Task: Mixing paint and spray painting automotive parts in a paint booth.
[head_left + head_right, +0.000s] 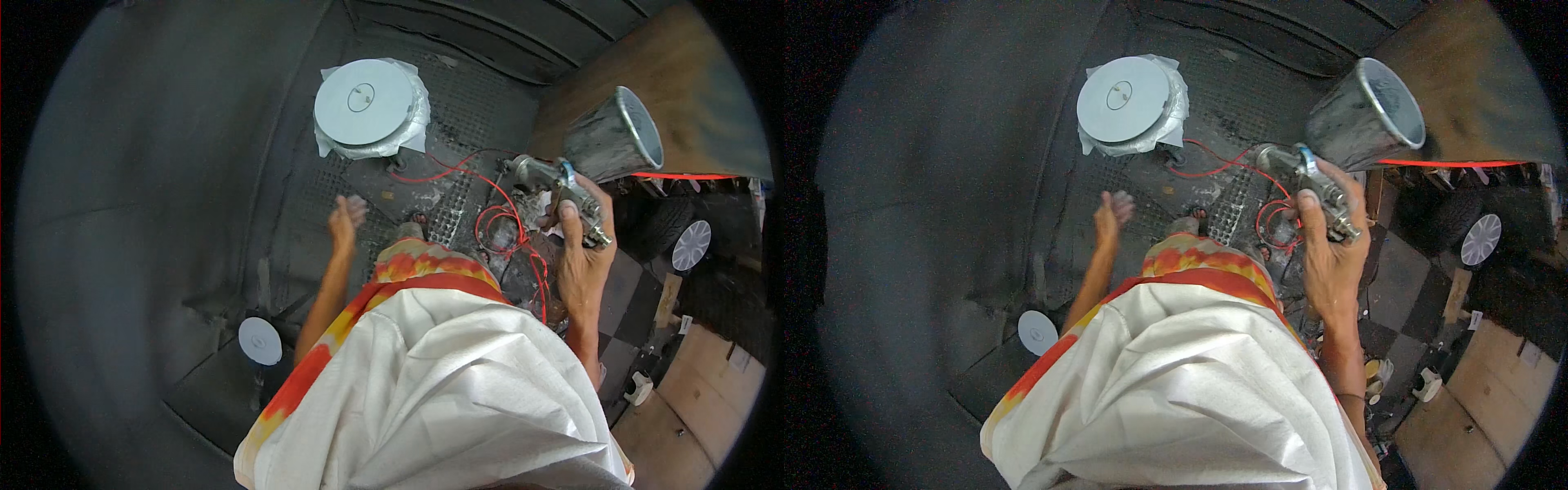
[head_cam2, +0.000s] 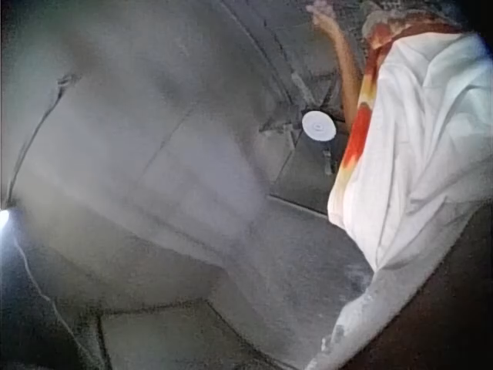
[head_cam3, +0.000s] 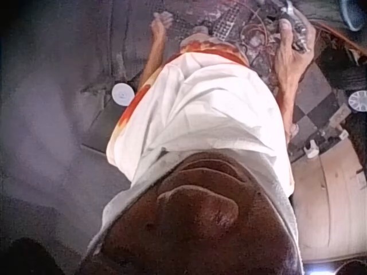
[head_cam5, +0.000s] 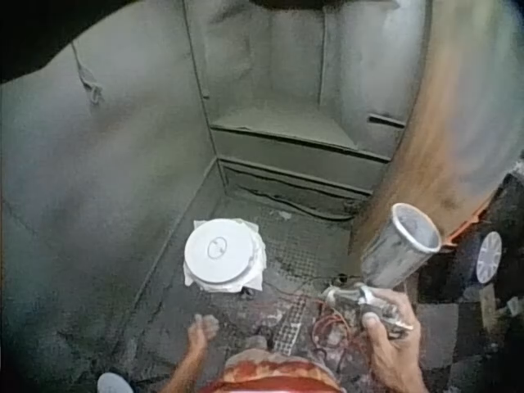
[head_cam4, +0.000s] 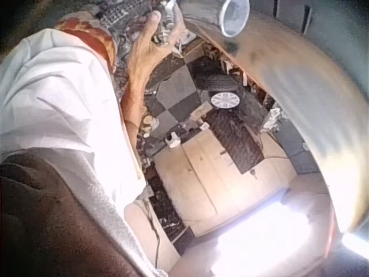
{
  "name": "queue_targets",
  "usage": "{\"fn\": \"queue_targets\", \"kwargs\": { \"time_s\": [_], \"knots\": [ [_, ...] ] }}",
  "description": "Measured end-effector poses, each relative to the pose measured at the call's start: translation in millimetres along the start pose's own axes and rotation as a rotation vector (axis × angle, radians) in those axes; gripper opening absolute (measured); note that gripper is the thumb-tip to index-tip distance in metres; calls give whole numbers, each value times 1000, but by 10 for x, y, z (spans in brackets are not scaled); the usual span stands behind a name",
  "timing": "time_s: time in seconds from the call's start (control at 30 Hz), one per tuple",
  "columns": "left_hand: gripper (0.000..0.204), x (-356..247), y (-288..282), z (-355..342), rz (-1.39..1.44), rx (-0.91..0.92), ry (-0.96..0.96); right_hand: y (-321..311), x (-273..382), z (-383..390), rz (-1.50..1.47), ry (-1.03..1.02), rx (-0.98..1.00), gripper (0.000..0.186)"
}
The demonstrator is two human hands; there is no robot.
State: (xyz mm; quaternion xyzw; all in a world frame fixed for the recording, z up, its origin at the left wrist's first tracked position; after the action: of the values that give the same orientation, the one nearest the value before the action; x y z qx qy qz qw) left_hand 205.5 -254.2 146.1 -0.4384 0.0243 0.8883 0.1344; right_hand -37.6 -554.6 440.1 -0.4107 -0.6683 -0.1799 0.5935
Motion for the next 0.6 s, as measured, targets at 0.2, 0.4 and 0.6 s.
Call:
{"fn": "queue_targets", "kwargs": {
  "time_s": [0.2, 0.4, 0.6],
  "knots": [
    [68, -252, 539, 448, 133, 72, 93, -8, 62, 162, -51, 80, 108, 31],
    [67, -624, 690, 436, 136, 117, 214, -87, -27, 141, 19, -75, 46, 29],
    [71, 426, 848, 475, 37, 244, -145, 65, -49, 196, -151, 136, 166, 31]
  ]
}}
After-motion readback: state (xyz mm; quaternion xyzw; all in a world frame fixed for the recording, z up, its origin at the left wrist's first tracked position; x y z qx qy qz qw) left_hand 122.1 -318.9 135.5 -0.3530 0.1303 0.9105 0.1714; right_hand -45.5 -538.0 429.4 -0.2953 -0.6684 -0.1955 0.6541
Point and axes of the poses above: each hand's wrist, its own z-axis away from the middle knuckle, its own y-axis out of the palm, x = y × z, the point moved 4 cm from there along -z, towards the middle knuckle, and after that the axes turned 8 degrees about -y, right-handed, at the moved point
